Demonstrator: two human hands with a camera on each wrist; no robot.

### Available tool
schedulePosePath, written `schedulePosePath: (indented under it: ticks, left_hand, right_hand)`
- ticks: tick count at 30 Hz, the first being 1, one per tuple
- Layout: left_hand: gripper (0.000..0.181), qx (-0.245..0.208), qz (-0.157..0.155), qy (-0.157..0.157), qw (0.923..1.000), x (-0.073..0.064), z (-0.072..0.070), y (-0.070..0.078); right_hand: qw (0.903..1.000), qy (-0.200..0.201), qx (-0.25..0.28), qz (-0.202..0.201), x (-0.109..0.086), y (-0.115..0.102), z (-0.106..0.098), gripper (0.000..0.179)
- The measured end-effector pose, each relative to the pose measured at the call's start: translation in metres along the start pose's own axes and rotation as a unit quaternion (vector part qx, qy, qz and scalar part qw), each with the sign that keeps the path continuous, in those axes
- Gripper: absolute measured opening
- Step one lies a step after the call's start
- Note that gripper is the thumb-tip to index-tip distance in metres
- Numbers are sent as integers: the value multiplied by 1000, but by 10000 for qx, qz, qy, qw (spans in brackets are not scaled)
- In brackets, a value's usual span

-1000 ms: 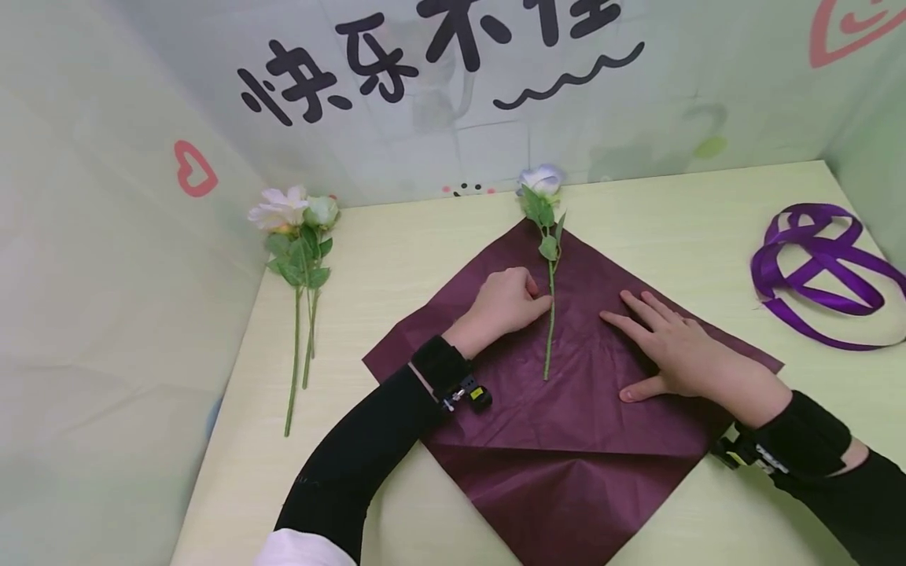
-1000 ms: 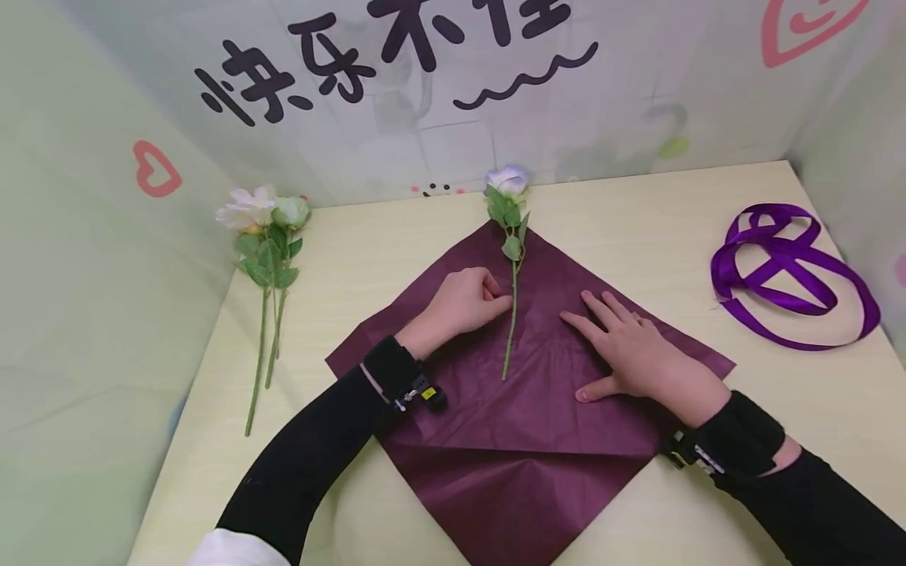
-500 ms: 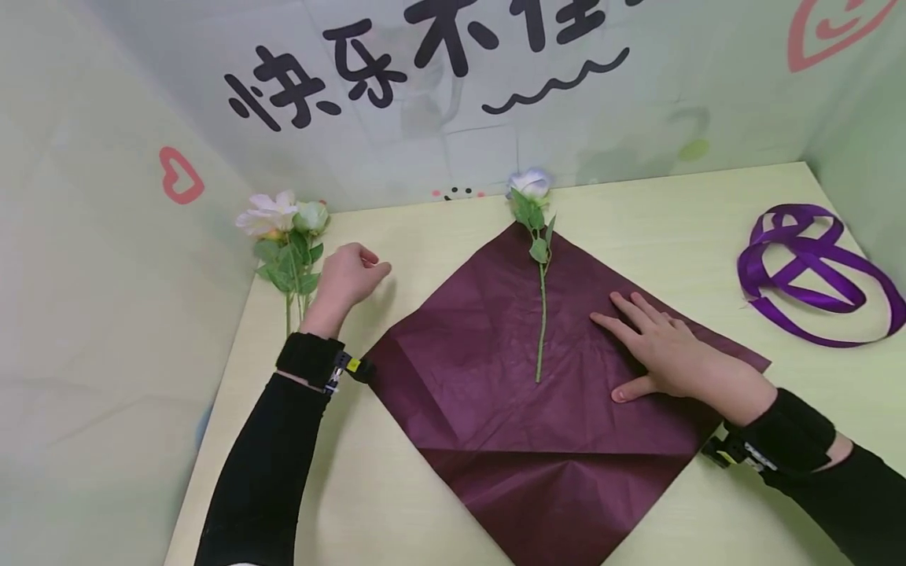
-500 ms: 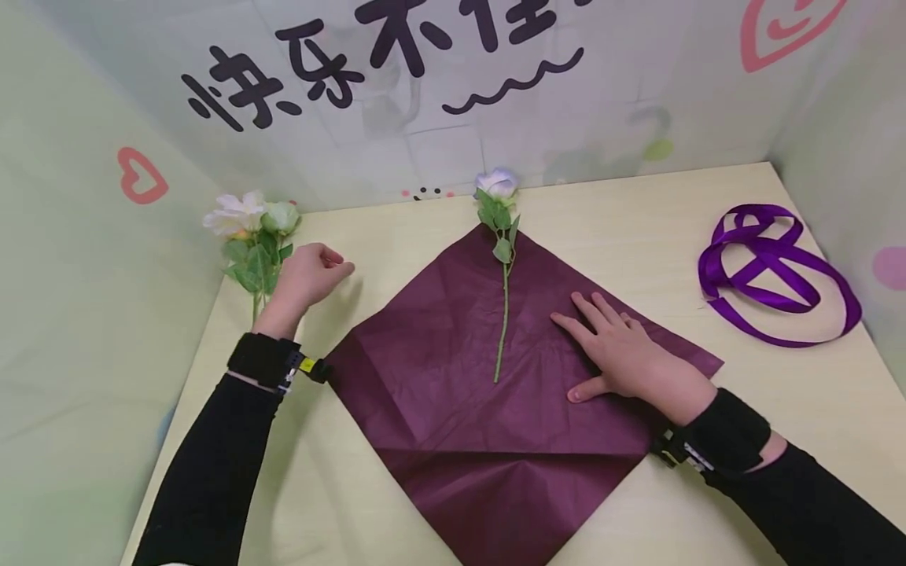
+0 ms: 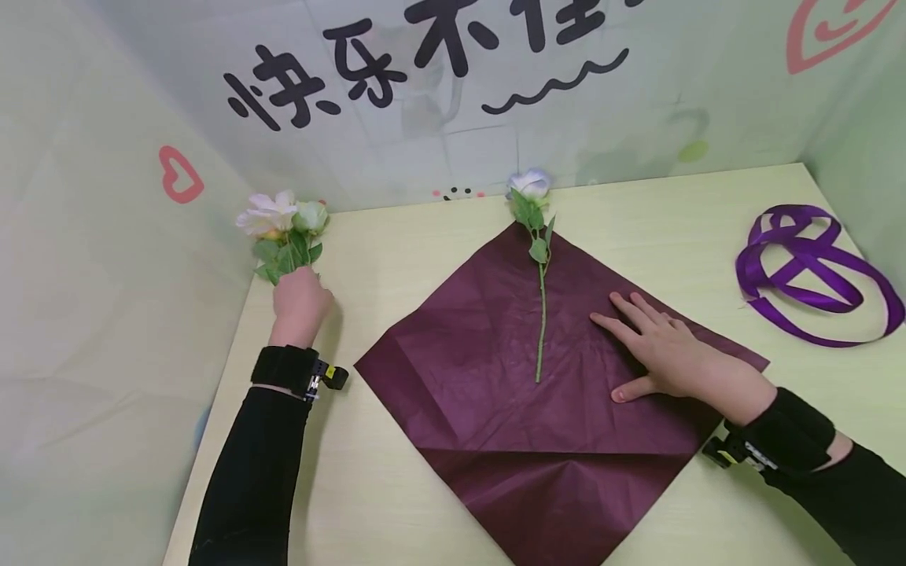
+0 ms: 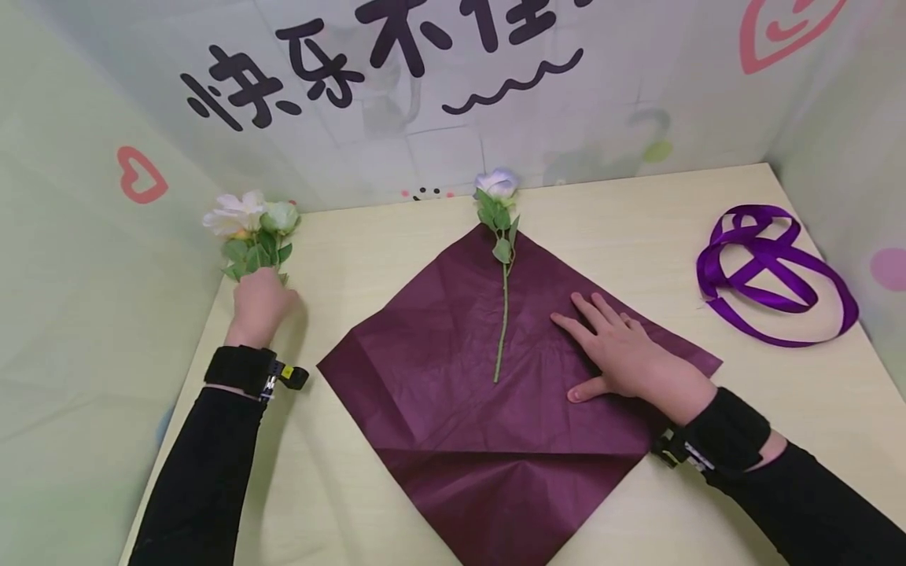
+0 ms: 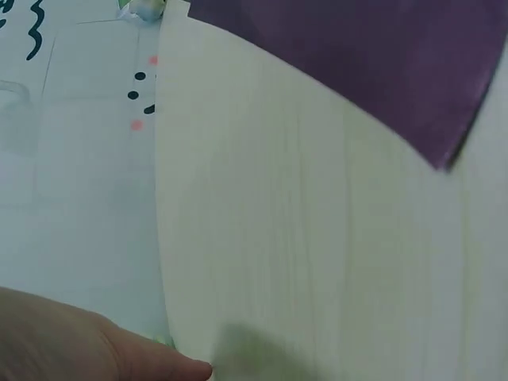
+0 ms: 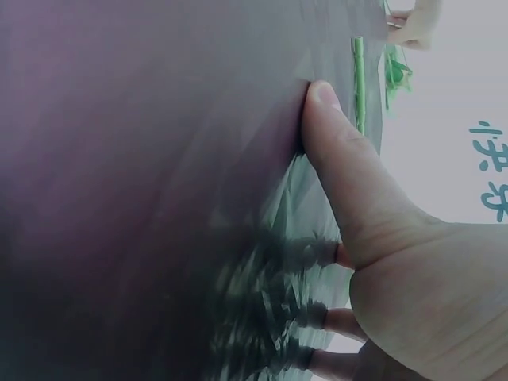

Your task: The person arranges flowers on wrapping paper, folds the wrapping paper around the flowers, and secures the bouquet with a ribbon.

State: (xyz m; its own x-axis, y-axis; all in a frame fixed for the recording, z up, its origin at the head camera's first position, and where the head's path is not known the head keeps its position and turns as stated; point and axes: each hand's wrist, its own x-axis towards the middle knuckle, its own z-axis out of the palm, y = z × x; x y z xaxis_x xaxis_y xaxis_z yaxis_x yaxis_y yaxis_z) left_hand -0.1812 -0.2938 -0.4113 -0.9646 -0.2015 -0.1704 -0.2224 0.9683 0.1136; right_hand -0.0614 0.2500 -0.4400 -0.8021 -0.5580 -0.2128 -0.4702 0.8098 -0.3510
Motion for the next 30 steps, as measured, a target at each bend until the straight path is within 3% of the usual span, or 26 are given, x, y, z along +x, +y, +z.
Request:
schedulePosePath:
  ticks: [3, 11, 16, 30]
  left_hand:
    - [32, 216, -28, -123, 9997, -3, 2, -1]
    - [33, 472, 113, -71, 9988, -3, 4, 0]
    - [39, 506, -75, -235, 9984, -2, 3, 2]
    - [38, 565, -476, -309, 9968, -1, 4, 1]
  right_hand:
    - [10000, -34, 29, 10, 0, -1, 0, 117]
    - [9996, -205, 82, 176, -1, 0, 1, 118]
    - [9997, -183, 102, 134, -1, 0, 1, 118]
    - [9998, -148, 44, 98, -1, 1, 2, 118]
